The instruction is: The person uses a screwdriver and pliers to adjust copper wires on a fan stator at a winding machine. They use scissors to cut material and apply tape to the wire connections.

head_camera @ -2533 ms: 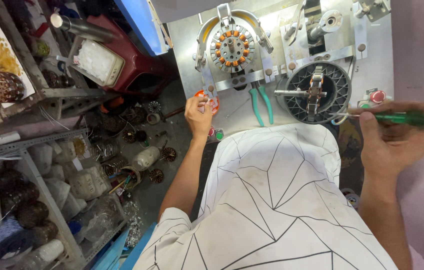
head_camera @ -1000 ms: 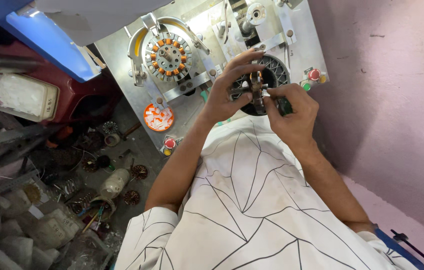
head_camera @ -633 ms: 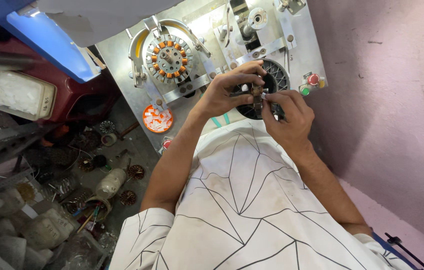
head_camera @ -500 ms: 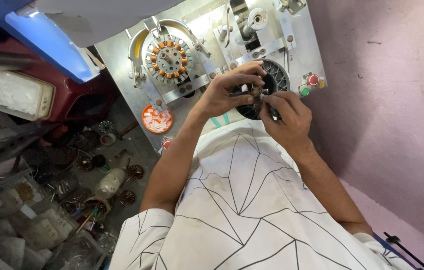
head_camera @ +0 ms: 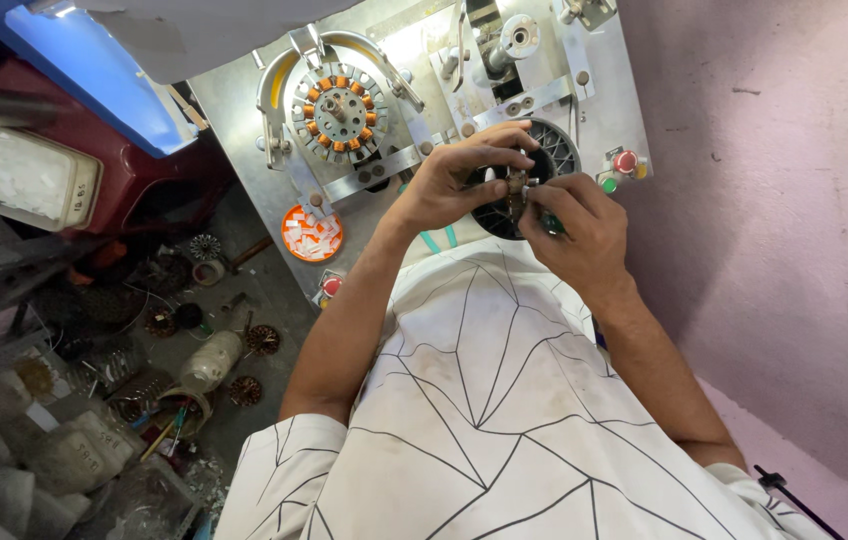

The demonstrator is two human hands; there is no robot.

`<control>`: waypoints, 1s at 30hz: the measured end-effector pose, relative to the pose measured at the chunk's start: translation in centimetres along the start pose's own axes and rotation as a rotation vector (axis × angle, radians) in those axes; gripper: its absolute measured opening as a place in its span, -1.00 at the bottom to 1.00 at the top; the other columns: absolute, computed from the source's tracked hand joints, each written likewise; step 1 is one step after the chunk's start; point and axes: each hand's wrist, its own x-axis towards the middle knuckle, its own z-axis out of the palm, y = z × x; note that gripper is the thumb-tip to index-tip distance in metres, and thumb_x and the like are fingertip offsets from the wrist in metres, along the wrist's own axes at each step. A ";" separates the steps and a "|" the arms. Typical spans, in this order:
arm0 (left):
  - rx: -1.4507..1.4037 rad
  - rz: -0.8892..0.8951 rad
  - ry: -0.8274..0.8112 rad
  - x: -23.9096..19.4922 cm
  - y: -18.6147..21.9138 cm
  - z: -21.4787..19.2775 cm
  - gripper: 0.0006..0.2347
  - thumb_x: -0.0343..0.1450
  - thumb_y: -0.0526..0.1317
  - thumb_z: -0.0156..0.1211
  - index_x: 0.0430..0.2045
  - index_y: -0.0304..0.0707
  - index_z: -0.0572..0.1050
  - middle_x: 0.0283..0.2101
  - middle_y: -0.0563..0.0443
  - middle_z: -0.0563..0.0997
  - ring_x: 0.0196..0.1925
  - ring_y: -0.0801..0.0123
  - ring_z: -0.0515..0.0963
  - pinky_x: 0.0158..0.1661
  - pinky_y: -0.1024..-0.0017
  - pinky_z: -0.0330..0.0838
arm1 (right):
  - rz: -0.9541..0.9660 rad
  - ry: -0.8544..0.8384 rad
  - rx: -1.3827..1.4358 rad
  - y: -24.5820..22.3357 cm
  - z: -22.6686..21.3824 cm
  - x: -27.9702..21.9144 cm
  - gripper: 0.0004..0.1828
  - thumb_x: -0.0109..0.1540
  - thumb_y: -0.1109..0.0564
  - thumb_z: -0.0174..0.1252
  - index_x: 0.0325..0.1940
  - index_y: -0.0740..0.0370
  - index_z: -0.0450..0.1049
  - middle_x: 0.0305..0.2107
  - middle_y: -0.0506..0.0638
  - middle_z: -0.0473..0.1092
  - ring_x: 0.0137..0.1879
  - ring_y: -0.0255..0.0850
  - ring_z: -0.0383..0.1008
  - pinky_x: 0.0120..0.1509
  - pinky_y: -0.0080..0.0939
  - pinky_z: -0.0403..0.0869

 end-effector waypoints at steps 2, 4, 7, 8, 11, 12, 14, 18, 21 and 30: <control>0.037 0.013 0.015 -0.1 0.0 0.1 -0.75 0.45 -0.43 0.35 0.02 -0.32 0.60 0.27 -0.08 0.54 0.53 0.14 0.33 0.48 0.18 0.28 | 0.041 -0.024 0.007 -0.3 -0.2 0.3 -0.76 0.13 0.37 0.38 -0.17 0.26 0.54 -0.27 0.04 0.46 -0.23 -0.12 0.57 -0.19 -0.18 0.55; 0.067 0.024 0.024 -0.1 0.0 0.1 -0.75 0.45 -0.43 0.35 0.02 -0.32 0.60 0.26 -0.09 0.55 0.52 0.13 0.34 0.47 0.18 0.29 | 0.123 -0.072 0.034 -0.4 -0.5 0.7 -0.78 0.11 0.35 0.38 -0.18 0.26 0.56 -0.27 0.03 0.48 -0.23 -0.12 0.58 -0.18 -0.17 0.55; 0.085 0.030 0.018 -0.2 -0.1 0.1 -0.74 0.45 -0.43 0.35 0.03 -0.31 0.60 0.26 -0.09 0.55 0.52 0.13 0.35 0.47 0.18 0.29 | 0.325 -0.211 0.136 0.5 -1.1 1.8 -0.79 0.10 0.30 0.41 -0.21 0.26 0.59 -0.30 -0.01 0.52 -0.23 -0.19 0.59 -0.14 -0.21 0.54; 0.085 0.033 0.009 -0.1 -0.1 -0.1 -0.74 0.46 -0.42 0.35 0.04 -0.30 0.60 0.26 -0.08 0.55 0.52 0.14 0.36 0.48 0.19 0.29 | 0.399 -0.274 0.191 1.1 -1.6 2.2 -0.80 0.10 0.29 0.43 -0.22 0.26 0.60 -0.30 -0.03 0.54 -0.23 -0.22 0.59 -0.13 -0.23 0.53; -0.006 0.036 -0.021 -0.1 0.0 -0.3 -0.70 0.46 -0.40 0.36 0.10 -0.29 0.56 0.31 -0.08 0.50 0.55 0.13 0.30 0.51 0.17 0.22 | 0.372 -0.361 0.330 2.5 -2.7 3.2 -0.78 0.10 0.32 0.42 -0.18 0.24 0.62 -0.27 -0.04 0.54 -0.15 -0.28 0.57 -0.06 -0.29 0.52; -0.051 0.037 -0.029 -0.2 0.0 -0.3 -0.68 0.46 -0.39 0.36 0.12 -0.29 0.55 0.34 -0.09 0.48 0.56 0.12 0.26 0.53 0.16 0.18 | 0.321 -0.376 0.371 2.7 -2.8 3.5 -0.76 0.10 0.34 0.41 -0.16 0.24 0.64 -0.24 -0.03 0.53 -0.12 -0.29 0.55 -0.04 -0.30 0.51; -0.093 0.021 -0.031 -0.2 -0.3 -0.4 -0.66 0.45 -0.36 0.38 0.14 -0.27 0.55 0.36 -0.08 0.48 0.58 0.10 0.25 0.55 0.13 0.19 | 0.402 -0.385 0.375 2.9 -2.3 3.7 -0.78 0.09 0.35 0.43 -0.19 0.22 0.65 -0.27 -0.04 0.54 -0.16 -0.31 0.54 -0.10 -0.31 0.51; -0.121 0.049 -0.027 -0.3 -1.3 -0.7 -0.64 0.44 -0.30 0.42 0.14 -0.23 0.56 0.36 -0.06 0.49 0.59 0.09 0.27 0.58 0.08 0.20 | 0.633 -0.433 0.367 3.3 -1.4 4.2 -0.79 0.05 0.36 0.46 -0.28 0.23 0.65 -0.35 -0.06 0.58 -0.27 -0.37 0.55 -0.19 -0.36 0.53; -0.011 0.116 -0.007 -0.3 -1.7 -0.9 -0.63 0.40 -0.32 0.46 0.11 -0.23 0.58 0.34 -0.07 0.51 0.57 0.06 0.27 0.58 0.06 0.16 | 0.731 -0.438 0.416 3.2 -1.1 4.6 -0.79 0.04 0.40 0.44 -0.28 0.26 0.65 -0.40 -0.04 0.59 -0.31 -0.37 0.57 -0.18 -0.41 0.54; 0.077 0.130 0.082 -0.5 -0.7 -0.3 -0.59 0.27 -0.48 0.42 0.02 -0.27 0.57 0.23 -0.04 0.58 0.49 0.10 0.37 0.48 0.13 0.17 | 0.760 -0.371 0.516 3.4 -0.6 4.1 -0.75 0.06 0.43 0.43 -0.23 0.33 0.58 -0.34 -0.04 0.56 -0.23 -0.37 0.57 -0.13 -0.40 0.56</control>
